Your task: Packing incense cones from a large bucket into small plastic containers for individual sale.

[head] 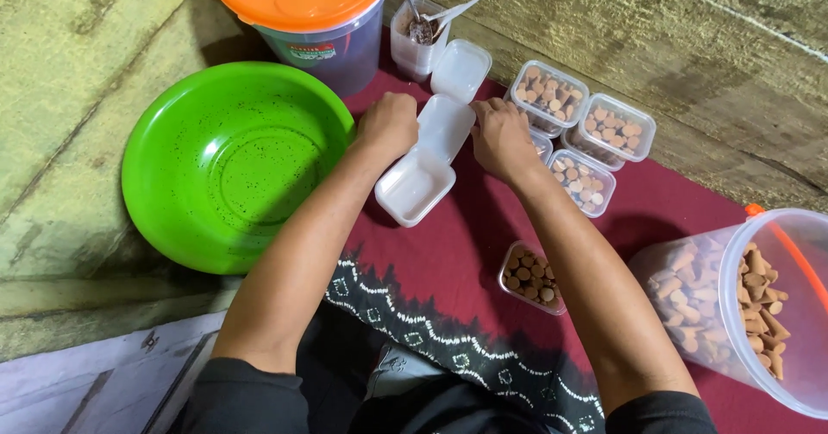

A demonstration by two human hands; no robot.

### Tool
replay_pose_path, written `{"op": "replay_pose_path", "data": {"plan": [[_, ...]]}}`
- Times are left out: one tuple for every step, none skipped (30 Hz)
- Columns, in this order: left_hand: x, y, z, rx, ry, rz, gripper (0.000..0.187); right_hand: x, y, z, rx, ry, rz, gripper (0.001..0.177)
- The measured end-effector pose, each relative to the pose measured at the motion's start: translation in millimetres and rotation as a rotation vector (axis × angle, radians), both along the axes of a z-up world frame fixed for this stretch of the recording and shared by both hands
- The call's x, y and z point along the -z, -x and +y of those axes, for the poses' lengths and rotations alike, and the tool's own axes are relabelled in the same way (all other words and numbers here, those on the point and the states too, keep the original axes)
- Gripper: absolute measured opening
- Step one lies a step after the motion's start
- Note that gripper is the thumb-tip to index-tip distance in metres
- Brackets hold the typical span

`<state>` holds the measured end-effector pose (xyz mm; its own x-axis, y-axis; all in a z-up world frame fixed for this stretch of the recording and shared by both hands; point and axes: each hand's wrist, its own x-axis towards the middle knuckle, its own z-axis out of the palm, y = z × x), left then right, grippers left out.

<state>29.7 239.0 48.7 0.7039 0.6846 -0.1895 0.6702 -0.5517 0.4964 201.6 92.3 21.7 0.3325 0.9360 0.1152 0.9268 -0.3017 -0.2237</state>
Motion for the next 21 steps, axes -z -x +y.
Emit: {"op": "replay_pose_path", "data": {"plan": [[-5,1,-3,0.001,0.001,0.003,0.022,-2,1,0,0.001,0.001,0.003,0.041],[-11,3,-6,0.001,-0.011,0.001,0.021,-4,3,0,0.004,-0.025,0.032,0.040],[-17,3,-9,0.003,-0.024,-0.002,0.021,-7,3,1,0.009,-0.053,0.059,0.039],[-19,3,-7,0.006,-0.024,0.000,0.021,-12,5,0,0.013,-0.053,0.061,0.039],[-21,3,-6,0.005,-0.025,-0.028,0.018,-16,7,-1,0.010,-0.114,0.155,0.038],[-23,4,-4,0.004,-0.026,-0.056,0.017,-20,9,-2,0.006,-0.176,0.249,0.036],[-26,6,-6,0.006,-0.029,-0.053,0.017,-25,12,-3,0.009,-0.179,0.252,0.036],[-28,9,-8,0.003,-0.016,-0.126,0.019,-30,15,-5,0.046,-0.230,0.384,0.034],[-32,11,-9,-0.002,-0.003,-0.201,0.022,-36,17,-6,0.081,-0.280,0.514,0.031],[-32,11,-8,0.000,-0.006,-0.200,0.022,-23,10,0,0.082,-0.284,0.515,0.031],[-32,10,-7,0.015,0.017,-0.212,0.023,-10,2,5,0.099,-0.333,0.610,0.029],[-32,10,-6,0.029,0.040,-0.224,0.023,3,-5,11,0.116,-0.381,0.704,0.027],[-44,14,-12,0.027,0.039,-0.223,0.023,-10,-1,6,0.114,-0.381,0.706,0.027],[-56,17,-17,0.044,0.009,-0.268,0.022,-23,3,1,0.089,-0.429,0.740,0.026],[-66,21,-24,0.064,-0.014,-0.310,0.022,-34,8,-6,0.069,-0.473,0.775,0.025],[-72,22,-25,0.064,-0.009,-0.305,0.022,-62,16,-14,0.073,-0.469,0.779,0.025],[-75,23,-29,0.068,-0.047,-0.373,0.019,-88,23,-26,0.194,-0.436,0.865,0.017],[-79,23,-34,0.070,-0.085,-0.441,0.020,-115,30,-37,0.316,-0.399,0.948,0.013],[-88,29,-43,0.075,-0.077,-0.436,0.020,-113,24,-49,0.326,-0.395,0.951,0.013],[-97,35,-52,0.130,-0.150,-0.557,0.022,-111,17,-62,0.268,-0.489,0.990,0.013],[-103,43,-63,0.184,-0.214,-0.674,0.025,-107,12,-77,0.214,-0.576,1.032,0.014]]}}
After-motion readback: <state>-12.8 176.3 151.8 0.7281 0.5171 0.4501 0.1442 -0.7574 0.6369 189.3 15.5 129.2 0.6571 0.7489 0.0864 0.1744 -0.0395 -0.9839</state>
